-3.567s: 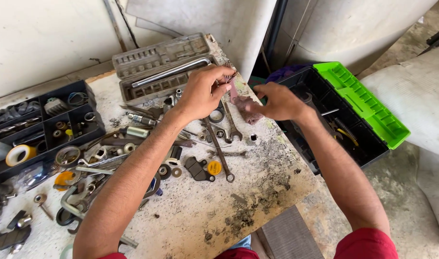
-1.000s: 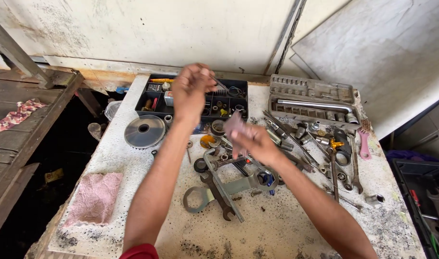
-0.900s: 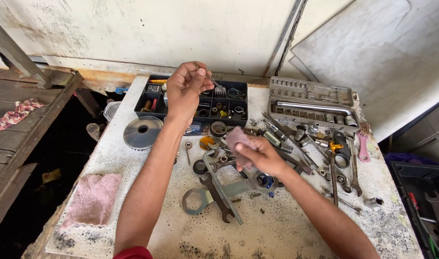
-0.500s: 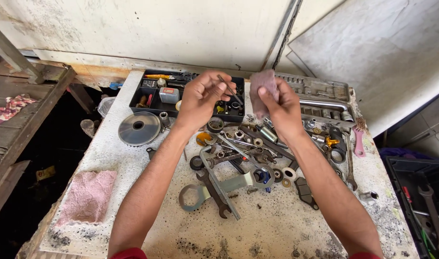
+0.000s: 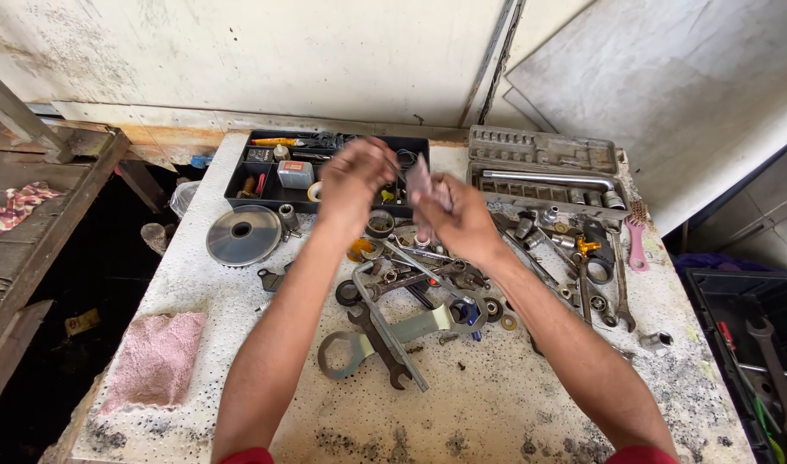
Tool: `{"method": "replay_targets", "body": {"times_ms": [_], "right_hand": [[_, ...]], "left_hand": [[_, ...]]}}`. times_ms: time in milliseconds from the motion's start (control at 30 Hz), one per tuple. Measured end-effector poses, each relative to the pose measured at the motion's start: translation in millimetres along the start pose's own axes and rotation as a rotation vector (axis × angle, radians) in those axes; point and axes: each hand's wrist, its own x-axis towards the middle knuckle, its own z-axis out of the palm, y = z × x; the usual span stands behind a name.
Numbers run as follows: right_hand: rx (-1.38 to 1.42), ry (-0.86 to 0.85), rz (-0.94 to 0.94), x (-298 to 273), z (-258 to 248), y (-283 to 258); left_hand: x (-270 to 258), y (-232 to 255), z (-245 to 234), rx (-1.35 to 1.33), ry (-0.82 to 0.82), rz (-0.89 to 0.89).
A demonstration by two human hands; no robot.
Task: Cleaning and assembling internal components and springs of a motorcycle transmission or clutch system on a workbench.
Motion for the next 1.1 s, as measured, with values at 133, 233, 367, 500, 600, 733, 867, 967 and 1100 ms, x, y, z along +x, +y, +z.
{"method": "replay_targets", "body": {"times_ms": [133,233,367,500,600,733,867,967,1100], "right_hand": [[-0.037,-0.218,0.009,-30.9,-12.7,-2.5],[0.071,-0.093,0.134,-28.2,-31.1,3.0],[0.368,0.148,0.146,-20.2,-43.3,-22.7],[0.393,0.261,0.097,-21.4,-48.6,-29.6],[0.363,0.29,0.014,-18.5,-45.2,-15.6],[0.41,0.315,-0.049,-13.1,-31.5,-14.4],[0.426,0.313,-0.002,-8.8,-23.0,-9.5],[0.369,0.285,-0.008,-6.1,-15.3,-10.1],[0.275,0.333,0.017,-4.0,-19.7,-5.3]], "left_hand": [[23.4,29.6,-34.4,-0.25,0.107,-0.066],[4.7,40.5,-19.3,-0.162,0.013,-0.213],[-12.3,41.8,4.3,-0.003,-0.138,-0.323],[-25.2,45.7,26.4,0.131,-0.217,-0.382],[-31.1,37.5,34.7,0.111,-0.243,-0.345],[-32.4,35.2,48.1,0.016,-0.281,-0.33],[-26.9,10.1,48.9,0.102,-0.248,-0.238],[-27.8,-1.4,55.0,0.189,-0.251,-0.102],[-37.4,13.2,74.5,0.354,-0.247,-0.08]]}}
